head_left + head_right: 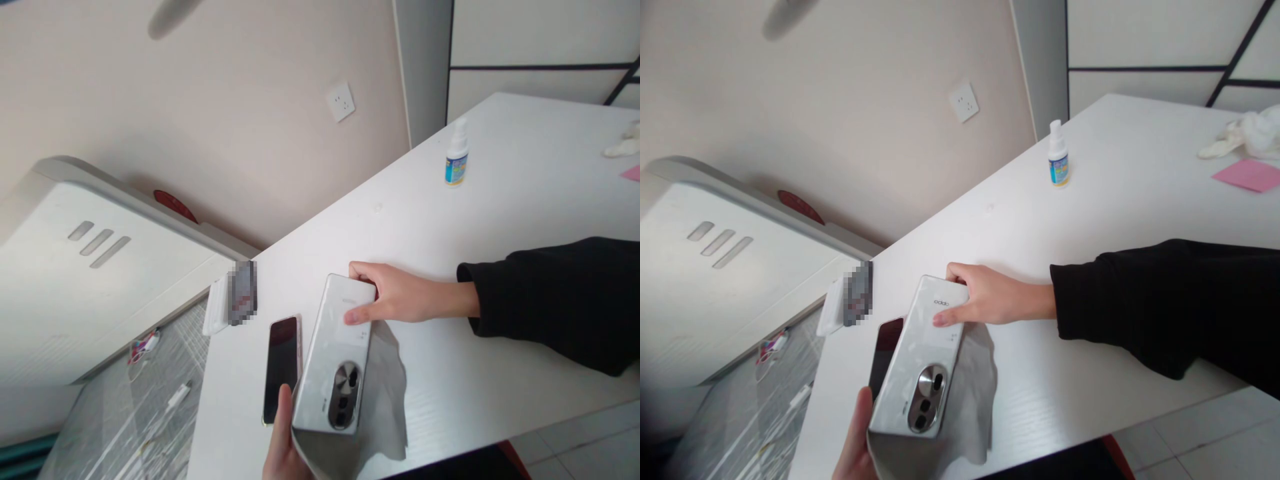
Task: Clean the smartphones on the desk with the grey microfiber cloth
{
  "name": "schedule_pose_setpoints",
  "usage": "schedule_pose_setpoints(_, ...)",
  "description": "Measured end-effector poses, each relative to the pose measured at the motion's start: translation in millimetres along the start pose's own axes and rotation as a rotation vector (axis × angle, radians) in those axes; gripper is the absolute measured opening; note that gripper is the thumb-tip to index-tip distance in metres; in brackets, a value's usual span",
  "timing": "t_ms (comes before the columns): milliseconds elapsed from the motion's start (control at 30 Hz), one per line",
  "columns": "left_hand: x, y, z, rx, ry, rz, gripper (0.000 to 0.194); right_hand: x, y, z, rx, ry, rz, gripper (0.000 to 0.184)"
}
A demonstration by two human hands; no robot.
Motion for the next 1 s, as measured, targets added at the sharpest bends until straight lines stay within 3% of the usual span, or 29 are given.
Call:
schedule_pose_setpoints(100, -14, 12.2, 8, 0.005, 0.035, 0.163, 0.075, 8, 3, -1, 0.046, -0.010, -0.021, 0.048)
schedule_pose_setpoints(267, -7, 32.2, 18, 0.104, -0.157, 0.341, 0.061, 6, -2, 2, 0.039, 0.014, -0.103, 0.037)
schedule_pose_setpoints(467, -7, 46.7, 28, 0.038, -0.164, 0.409, 0.052, 5, 3, 5, 0.127, 0.035, -0.099, 0.034)
schedule_pose_setpoints(567, -8, 40.5, 22, 0.015, -0.095, 0.465, 0.049, 4, 11, 6, 0.212, 0.026, -0.071, 0.032)
schedule_pose_setpoints(700, -13, 16.3, 4, -0.025, -0.007, 0.511, 0.047, -9, 17, 9, 0.282, 0.055, 0.020, 0.028)
schedule_pose_setpoints(767, -19, 13.0, -2, 0.041, 0.003, 0.496, 0.043, -18, 13, 12, 0.260, 0.094, 0.065, 0.024)
schedule_pose_setpoints(833, -23, 19.0, -2, 0.185, -0.031, 0.461, 0.039, -22, 5, 16, 0.222, 0.092, 0.070, 0.020)
schedule_pose_setpoints(1000, -18, 29.3, 5, 0.474, -0.122, 0.395, 0.031, -14, -14, 26, 0.115, -0.040, -0.065, 0.031)
Point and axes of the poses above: each hand's wrist, its own z-axis away from the middle knuckle, its own y-axis out of the back of the hand, x = y × z, the point moved 9 cm from there along -z, towards the middle knuckle, and after that the axes turned 10 degrees about y, right-handed, at the moved point
